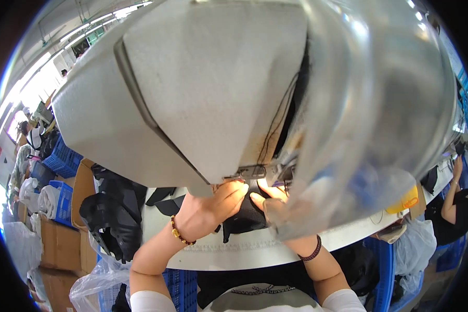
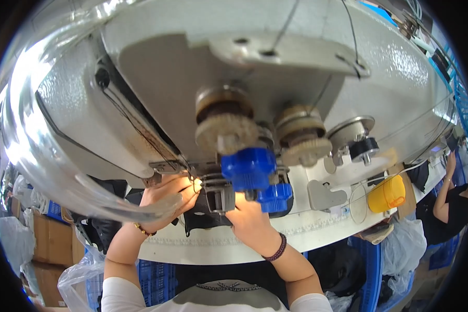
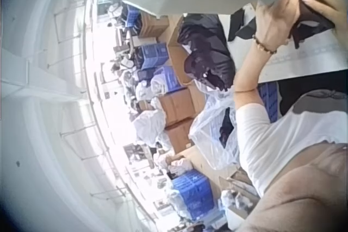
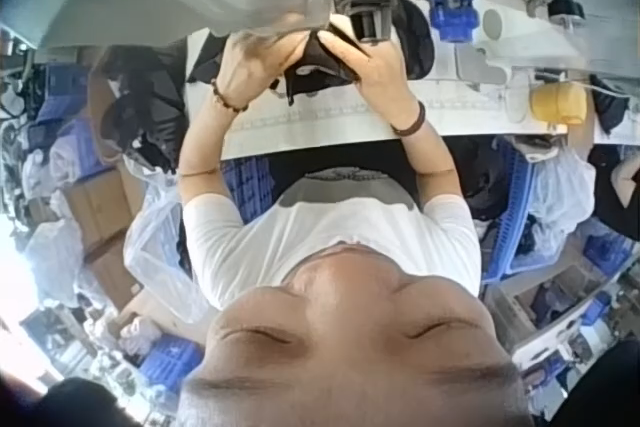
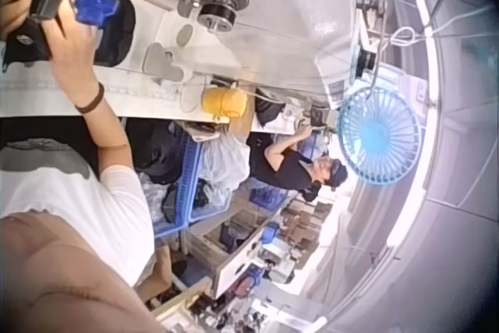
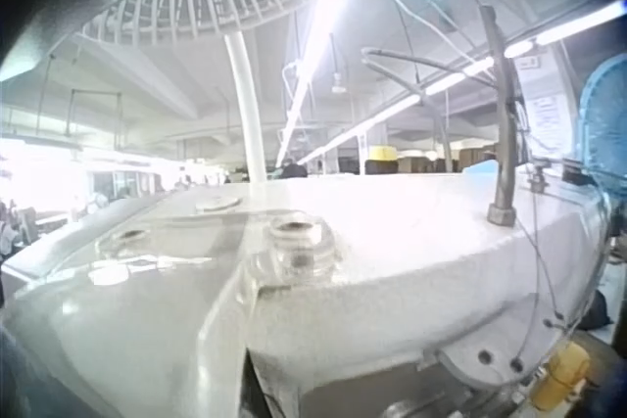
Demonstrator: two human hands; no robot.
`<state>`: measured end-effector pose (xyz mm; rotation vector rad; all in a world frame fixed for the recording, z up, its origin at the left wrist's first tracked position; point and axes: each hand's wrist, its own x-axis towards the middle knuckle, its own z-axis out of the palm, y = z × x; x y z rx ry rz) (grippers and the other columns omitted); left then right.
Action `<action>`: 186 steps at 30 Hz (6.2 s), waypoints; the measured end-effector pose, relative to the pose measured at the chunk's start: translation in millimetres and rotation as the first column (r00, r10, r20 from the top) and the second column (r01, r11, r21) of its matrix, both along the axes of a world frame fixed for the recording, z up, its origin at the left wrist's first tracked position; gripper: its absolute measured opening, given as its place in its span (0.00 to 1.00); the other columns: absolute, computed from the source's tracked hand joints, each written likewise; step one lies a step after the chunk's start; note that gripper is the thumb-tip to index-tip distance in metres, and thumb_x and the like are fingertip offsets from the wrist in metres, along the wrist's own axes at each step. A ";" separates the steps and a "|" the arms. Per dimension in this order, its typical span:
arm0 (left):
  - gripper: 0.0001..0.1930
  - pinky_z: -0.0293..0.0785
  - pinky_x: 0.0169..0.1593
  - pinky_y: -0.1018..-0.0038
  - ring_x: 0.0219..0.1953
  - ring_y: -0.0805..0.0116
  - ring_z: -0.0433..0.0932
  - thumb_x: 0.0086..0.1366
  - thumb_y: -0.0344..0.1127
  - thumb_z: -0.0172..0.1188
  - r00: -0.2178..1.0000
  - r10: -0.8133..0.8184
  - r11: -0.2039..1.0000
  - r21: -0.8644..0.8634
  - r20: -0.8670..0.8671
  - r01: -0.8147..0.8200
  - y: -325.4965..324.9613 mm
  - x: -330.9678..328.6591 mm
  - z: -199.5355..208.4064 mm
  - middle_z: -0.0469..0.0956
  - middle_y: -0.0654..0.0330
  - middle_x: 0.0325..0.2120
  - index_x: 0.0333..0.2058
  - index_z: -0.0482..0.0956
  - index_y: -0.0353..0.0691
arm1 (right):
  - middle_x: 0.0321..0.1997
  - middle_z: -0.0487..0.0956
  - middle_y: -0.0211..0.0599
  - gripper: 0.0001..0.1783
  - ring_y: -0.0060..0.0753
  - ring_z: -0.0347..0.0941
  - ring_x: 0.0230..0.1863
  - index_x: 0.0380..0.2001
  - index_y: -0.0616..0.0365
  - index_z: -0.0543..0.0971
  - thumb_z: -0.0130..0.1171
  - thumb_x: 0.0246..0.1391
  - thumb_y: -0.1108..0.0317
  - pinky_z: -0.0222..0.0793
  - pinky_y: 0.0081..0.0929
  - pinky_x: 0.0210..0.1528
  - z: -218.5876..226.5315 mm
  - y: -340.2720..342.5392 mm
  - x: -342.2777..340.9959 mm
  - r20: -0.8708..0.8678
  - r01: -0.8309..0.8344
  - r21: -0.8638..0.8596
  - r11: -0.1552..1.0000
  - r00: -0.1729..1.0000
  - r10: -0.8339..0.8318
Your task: Sewing black fabric pieces together to assemble a shoe upper using an industrial sewing machine.
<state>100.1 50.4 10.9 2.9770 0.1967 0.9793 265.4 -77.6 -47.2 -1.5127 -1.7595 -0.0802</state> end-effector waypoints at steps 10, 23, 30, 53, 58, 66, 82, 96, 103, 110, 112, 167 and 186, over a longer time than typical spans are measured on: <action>0.19 0.70 0.22 0.77 0.19 0.75 0.73 0.42 0.25 0.61 0.998 -0.015 1.000 0.005 0.067 0.015 -4.0 0.0 -2.4 0.76 0.63 0.38 0.39 0.79 0.37 | 0.38 0.75 0.42 0.16 0.49 0.72 0.42 0.31 0.60 0.77 0.56 0.31 0.80 0.69 0.38 0.41 25.6 6.5 4.4 0.063 -0.037 0.167 0.985 0.998 0.027; 0.24 0.73 0.36 0.70 0.36 0.62 0.77 0.41 0.18 0.53 0.997 0.017 0.986 -0.170 0.076 -0.004 -7.1 -4.0 -2.6 0.77 0.58 0.42 0.42 0.78 0.38 | 0.35 0.74 0.41 0.16 0.49 0.71 0.41 0.30 0.59 0.77 0.57 0.30 0.80 0.68 0.39 0.41 22.8 8.6 3.0 0.021 -0.037 0.148 0.988 0.999 0.034; 0.12 0.70 0.26 0.81 0.20 0.79 0.74 0.55 0.23 0.58 0.970 0.115 0.693 -0.717 0.214 0.076 1.9 -9.8 4.5 0.81 0.54 0.26 0.39 0.81 0.34 | 0.42 0.77 0.45 0.31 0.47 0.73 0.47 0.44 0.52 0.80 0.56 0.29 0.83 0.71 0.30 0.37 17.0 0.9 -3.0 0.067 0.043 0.226 0.973 0.996 -0.060; 0.17 0.65 0.29 0.75 0.34 0.70 0.79 0.42 0.22 0.58 0.991 0.100 0.993 0.060 0.093 -0.106 -16.4 -5.1 -5.8 0.76 0.61 0.34 0.36 0.80 0.36 | 0.41 0.76 0.42 0.18 0.43 0.73 0.41 0.35 0.58 0.78 0.54 0.36 0.83 0.69 0.35 0.42 35.3 -0.5 8.4 0.066 -0.008 0.162 0.987 0.998 -0.003; 0.22 0.73 0.45 0.62 0.43 0.54 0.76 0.40 0.21 0.56 0.986 0.162 0.987 -0.019 0.050 -0.161 -25.4 -1.0 -5.3 0.75 0.55 0.38 0.40 0.79 0.36 | 0.39 0.77 0.40 0.18 0.42 0.74 0.39 0.36 0.55 0.78 0.55 0.39 0.81 0.70 0.35 0.41 31.0 2.2 20.3 -0.021 -0.026 0.095 0.995 0.999 0.028; 0.15 0.71 0.36 0.71 0.40 0.62 0.79 0.44 0.23 0.56 0.931 0.316 0.936 0.104 0.181 -0.338 -46.9 16.8 -4.9 0.74 0.57 0.31 0.35 0.79 0.32 | 0.37 0.78 0.38 0.16 0.38 0.75 0.37 0.38 0.53 0.79 0.61 0.41 0.73 0.71 0.34 0.41 7.0 7.4 47.6 -0.041 0.077 0.050 0.996 0.996 -0.075; 0.14 0.71 0.48 0.68 0.44 0.59 0.75 0.49 0.30 0.59 0.838 0.529 0.842 0.038 0.137 -0.538 -70.0 44.0 -7.9 0.73 0.54 0.34 0.35 0.76 0.29 | 0.42 0.77 0.45 0.18 0.45 0.74 0.43 0.45 0.55 0.77 0.58 0.47 0.73 0.70 0.37 0.43 34.3 13.9 49.3 -0.255 0.008 0.010 1.000 0.967 -0.005; 0.24 0.68 0.52 0.60 0.50 0.57 0.73 0.44 0.26 0.58 0.983 0.122 0.992 0.016 0.139 -0.126 -36.9 -10.1 -24.7 0.75 0.52 0.45 0.45 0.76 0.35 | 0.36 0.79 0.36 0.15 0.15 0.72 0.33 0.48 0.63 0.72 0.54 0.57 0.73 0.68 0.17 0.35 3.1 -17.3 -17.3 -0.789 -0.192 -0.085 0.978 0.612 0.051; 0.17 0.74 0.29 0.75 0.37 0.64 0.80 0.39 0.25 0.61 0.970 0.154 0.988 -0.048 0.187 -0.147 -48.7 -2.6 -6.0 0.79 0.57 0.35 0.34 0.80 0.35 | 0.36 0.77 0.35 0.15 0.17 0.74 0.35 0.47 0.63 0.68 0.53 0.57 0.77 0.69 0.13 0.35 -4.8 -16.8 -35.9 -0.961 -0.225 0.148 0.963 0.200 0.194; 0.10 0.69 0.22 0.82 0.39 0.68 0.79 0.48 0.26 0.59 0.975 0.134 0.975 0.154 0.179 -0.162 -47.1 -1.8 -13.5 0.78 0.59 0.35 0.32 0.80 0.35 | 0.38 0.77 0.33 0.11 0.20 0.73 0.42 0.42 0.62 0.69 0.54 0.55 0.79 0.65 0.14 0.43 -15.3 -15.2 -38.9 -0.911 -0.172 0.208 0.963 0.323 0.255; 0.11 0.69 0.22 0.82 0.39 0.69 0.79 0.48 0.26 0.58 0.971 0.137 0.972 0.163 0.195 -0.170 -47.8 -1.0 -14.6 0.78 0.59 0.36 0.33 0.80 0.35 | 0.39 0.77 0.34 0.11 0.20 0.73 0.43 0.42 0.63 0.69 0.54 0.56 0.79 0.65 0.15 0.43 -15.9 -13.7 -37.8 -0.884 -0.162 0.254 0.954 0.360 0.297; 0.16 0.64 0.33 0.73 0.41 0.69 0.75 0.46 0.26 0.56 0.967 0.212 0.972 0.073 0.140 -0.224 -56.8 14.0 -14.4 0.77 0.60 0.37 0.37 0.79 0.35 | 0.32 0.77 0.35 0.17 0.17 0.72 0.23 0.47 0.64 0.69 0.57 0.55 0.75 0.69 0.14 0.18 -5.1 -7.8 0.8 -0.858 -0.169 0.035 0.985 0.501 0.117; 0.19 0.59 0.38 0.67 0.41 0.71 0.73 0.43 0.27 0.59 0.943 0.315 0.949 -0.028 0.111 -0.314 -50.0 20.5 -4.5 0.70 0.66 0.30 0.39 0.79 0.39 | 0.30 0.77 0.33 0.09 0.21 0.73 0.31 0.35 0.62 0.76 0.54 0.49 0.81 0.69 0.23 0.34 -19.8 10.0 4.8 -0.772 -0.068 -0.046 0.997 0.635 0.008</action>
